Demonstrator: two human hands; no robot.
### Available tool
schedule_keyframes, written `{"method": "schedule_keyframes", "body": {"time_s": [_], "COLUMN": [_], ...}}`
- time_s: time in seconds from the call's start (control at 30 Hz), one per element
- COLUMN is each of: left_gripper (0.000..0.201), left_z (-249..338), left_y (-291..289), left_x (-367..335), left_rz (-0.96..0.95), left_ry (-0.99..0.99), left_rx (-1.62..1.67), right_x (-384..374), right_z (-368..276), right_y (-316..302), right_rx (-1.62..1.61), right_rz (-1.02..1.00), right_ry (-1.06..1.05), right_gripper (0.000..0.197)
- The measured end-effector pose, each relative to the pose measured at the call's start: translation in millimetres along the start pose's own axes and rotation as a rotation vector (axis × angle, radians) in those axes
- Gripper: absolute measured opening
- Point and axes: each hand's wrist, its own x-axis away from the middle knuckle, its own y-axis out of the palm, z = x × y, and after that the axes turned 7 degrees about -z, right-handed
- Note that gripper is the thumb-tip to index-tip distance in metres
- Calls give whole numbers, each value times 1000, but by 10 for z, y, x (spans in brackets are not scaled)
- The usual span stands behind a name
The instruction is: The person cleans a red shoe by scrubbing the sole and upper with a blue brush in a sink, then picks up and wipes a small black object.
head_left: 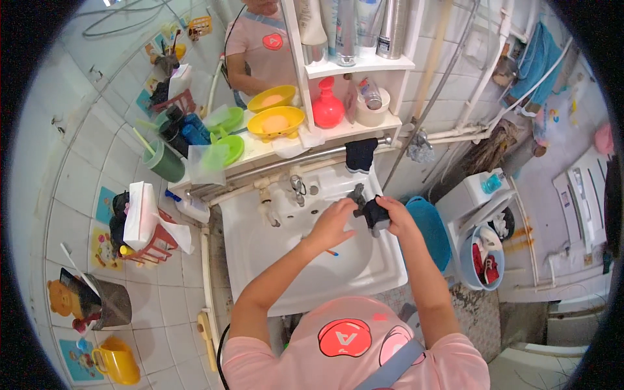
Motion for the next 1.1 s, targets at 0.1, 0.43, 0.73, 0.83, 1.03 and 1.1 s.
{"method": "schedule_keyframes", "body": {"time_s": [0.1, 0.43, 0.73, 0.83, 1.03, 1.1], "left_gripper": [44, 15, 19, 21, 22, 24], "left_z": [50, -358, -332, -367, -311, -342], "left_y": [78, 42, -31, -26, -109, -140], "left_x": [-8, -186, -105, -108, -186, -237], "left_rz": [147, 219, 69, 76, 66, 40], "left_ry": [58, -249, -264, -321, -270, -348], "left_rx": [-32, 788, 854, 1105, 487, 402], "right_x": [80, 157, 62, 90, 56, 17], "right_z": [5, 161, 15, -19, -106, -161], "right_y": [163, 210, 337, 301, 402, 385], "right_rx": [-185, 149, 181, 33, 233, 391], "right_rz": [-52, 21, -104, -70, -84, -57], "right_ry": [60, -282, -209, -192, -285, -338], "right_gripper": [13, 32, 23, 16, 12, 12]}}
